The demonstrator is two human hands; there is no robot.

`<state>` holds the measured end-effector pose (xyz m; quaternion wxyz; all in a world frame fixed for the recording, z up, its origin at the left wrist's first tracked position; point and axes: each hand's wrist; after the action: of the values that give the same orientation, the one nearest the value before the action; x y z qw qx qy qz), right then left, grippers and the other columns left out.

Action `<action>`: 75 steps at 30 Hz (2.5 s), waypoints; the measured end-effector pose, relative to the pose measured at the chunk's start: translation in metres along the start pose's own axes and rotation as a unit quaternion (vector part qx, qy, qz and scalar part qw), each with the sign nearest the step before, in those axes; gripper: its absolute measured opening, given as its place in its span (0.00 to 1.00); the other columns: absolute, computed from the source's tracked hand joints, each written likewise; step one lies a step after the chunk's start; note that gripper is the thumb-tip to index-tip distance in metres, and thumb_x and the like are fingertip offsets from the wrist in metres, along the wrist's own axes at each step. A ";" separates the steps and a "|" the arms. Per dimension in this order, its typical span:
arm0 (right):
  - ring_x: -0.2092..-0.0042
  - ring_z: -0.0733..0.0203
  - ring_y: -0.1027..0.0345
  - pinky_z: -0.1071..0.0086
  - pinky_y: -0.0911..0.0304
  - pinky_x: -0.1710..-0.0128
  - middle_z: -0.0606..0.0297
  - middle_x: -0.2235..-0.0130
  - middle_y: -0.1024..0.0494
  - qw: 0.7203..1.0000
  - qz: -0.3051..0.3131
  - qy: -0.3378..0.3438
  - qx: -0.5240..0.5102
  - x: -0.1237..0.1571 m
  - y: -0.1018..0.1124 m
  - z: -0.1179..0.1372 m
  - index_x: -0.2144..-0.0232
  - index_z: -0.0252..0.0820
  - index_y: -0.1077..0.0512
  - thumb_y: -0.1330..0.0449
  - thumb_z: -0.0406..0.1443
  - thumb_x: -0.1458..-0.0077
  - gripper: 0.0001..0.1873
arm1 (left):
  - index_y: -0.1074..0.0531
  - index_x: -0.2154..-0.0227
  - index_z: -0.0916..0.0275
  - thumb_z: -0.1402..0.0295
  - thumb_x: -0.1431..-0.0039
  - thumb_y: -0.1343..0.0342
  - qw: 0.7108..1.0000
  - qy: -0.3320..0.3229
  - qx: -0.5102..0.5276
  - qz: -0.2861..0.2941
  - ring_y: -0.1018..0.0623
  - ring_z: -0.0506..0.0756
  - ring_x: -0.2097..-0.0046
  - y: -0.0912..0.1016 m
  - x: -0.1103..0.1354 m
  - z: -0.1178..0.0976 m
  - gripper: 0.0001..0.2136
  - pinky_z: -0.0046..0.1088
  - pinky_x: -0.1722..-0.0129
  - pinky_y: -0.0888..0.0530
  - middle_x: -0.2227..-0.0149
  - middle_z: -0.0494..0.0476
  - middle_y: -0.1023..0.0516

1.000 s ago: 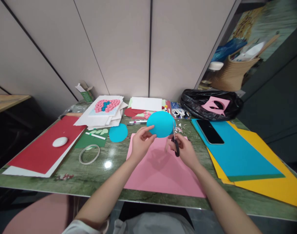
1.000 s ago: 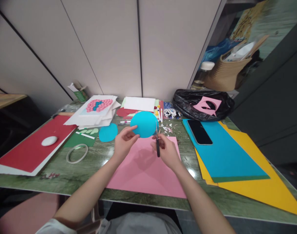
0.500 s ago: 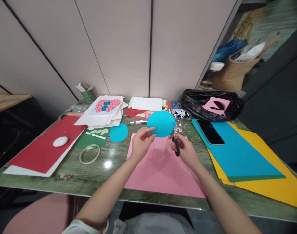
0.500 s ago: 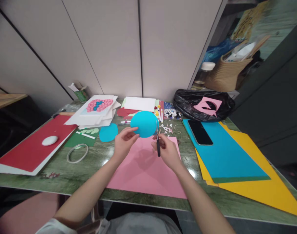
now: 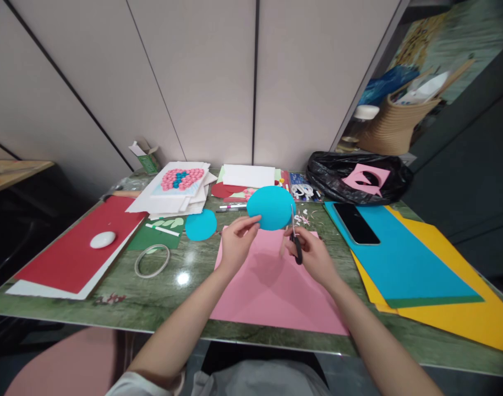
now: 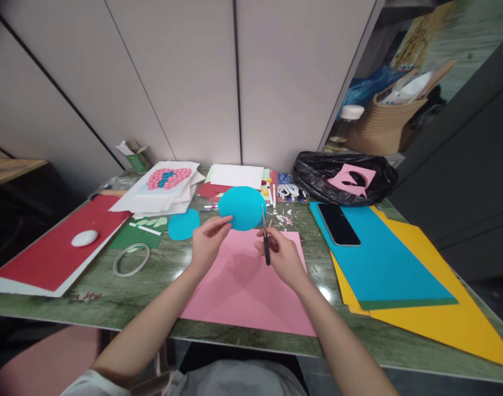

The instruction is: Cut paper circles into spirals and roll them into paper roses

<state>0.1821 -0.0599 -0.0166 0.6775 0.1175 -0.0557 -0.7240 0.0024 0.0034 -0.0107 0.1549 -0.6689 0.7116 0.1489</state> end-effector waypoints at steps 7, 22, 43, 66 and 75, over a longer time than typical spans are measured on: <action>0.74 0.67 0.43 0.73 0.47 0.74 0.72 0.76 0.35 1.000 0.003 0.001 0.002 0.001 0.000 0.002 0.61 0.45 0.33 0.39 0.41 0.50 0.13 | 0.23 0.61 0.59 0.69 0.51 0.39 1.000 0.007 0.019 -0.006 0.25 0.50 0.65 -0.001 0.000 0.001 0.12 0.26 0.64 0.26 0.62 0.56 0.24; 0.74 0.66 0.44 0.72 0.46 0.74 0.71 0.76 0.35 1.000 -0.007 -0.013 0.009 0.001 -0.001 0.000 0.62 0.44 0.32 0.39 0.42 0.50 0.14 | 0.23 0.60 0.59 0.70 0.51 0.39 0.999 0.020 0.027 0.017 0.26 0.48 0.69 -0.002 0.001 -0.001 0.13 0.24 0.68 0.26 0.62 0.56 0.26; 0.75 0.65 0.38 0.71 0.44 0.74 0.71 0.78 0.33 1.000 -0.022 -0.004 -0.005 0.000 0.000 0.012 0.64 0.43 0.34 0.41 0.45 0.49 0.15 | 0.23 0.60 0.58 0.70 0.51 0.40 0.999 0.007 0.023 0.037 0.25 0.49 0.67 -0.002 0.002 0.001 0.13 0.26 0.66 0.25 0.60 0.57 0.25; 0.74 0.65 0.41 0.70 0.44 0.74 0.70 0.76 0.34 1.000 -0.016 0.001 0.010 -0.001 0.000 0.004 0.62 0.44 0.34 0.41 0.46 0.50 0.16 | 0.23 0.60 0.58 0.68 0.51 0.39 0.998 0.038 0.048 0.009 0.25 0.50 0.65 -0.002 0.002 -0.001 0.13 0.28 0.64 0.25 0.61 0.57 0.24; 0.75 0.65 0.43 0.71 0.47 0.75 0.71 0.78 0.35 1.000 -0.011 -0.004 0.021 -0.001 0.000 0.002 0.62 0.44 0.33 0.40 0.48 0.51 0.17 | 0.26 0.56 0.58 0.69 0.52 0.38 0.997 0.043 0.064 -0.002 0.26 0.49 0.66 -0.003 0.002 -0.001 0.17 0.26 0.65 0.26 0.57 0.57 0.27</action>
<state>0.1818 -0.0588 -0.0148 0.6667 0.1293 -0.0722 -0.7304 0.0055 0.0010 -0.0106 0.1667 -0.6648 0.7245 0.0739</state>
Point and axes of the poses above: each hand's wrist, its own x-axis away from the middle knuckle, its own y-axis out of the back of the hand, z = x × y
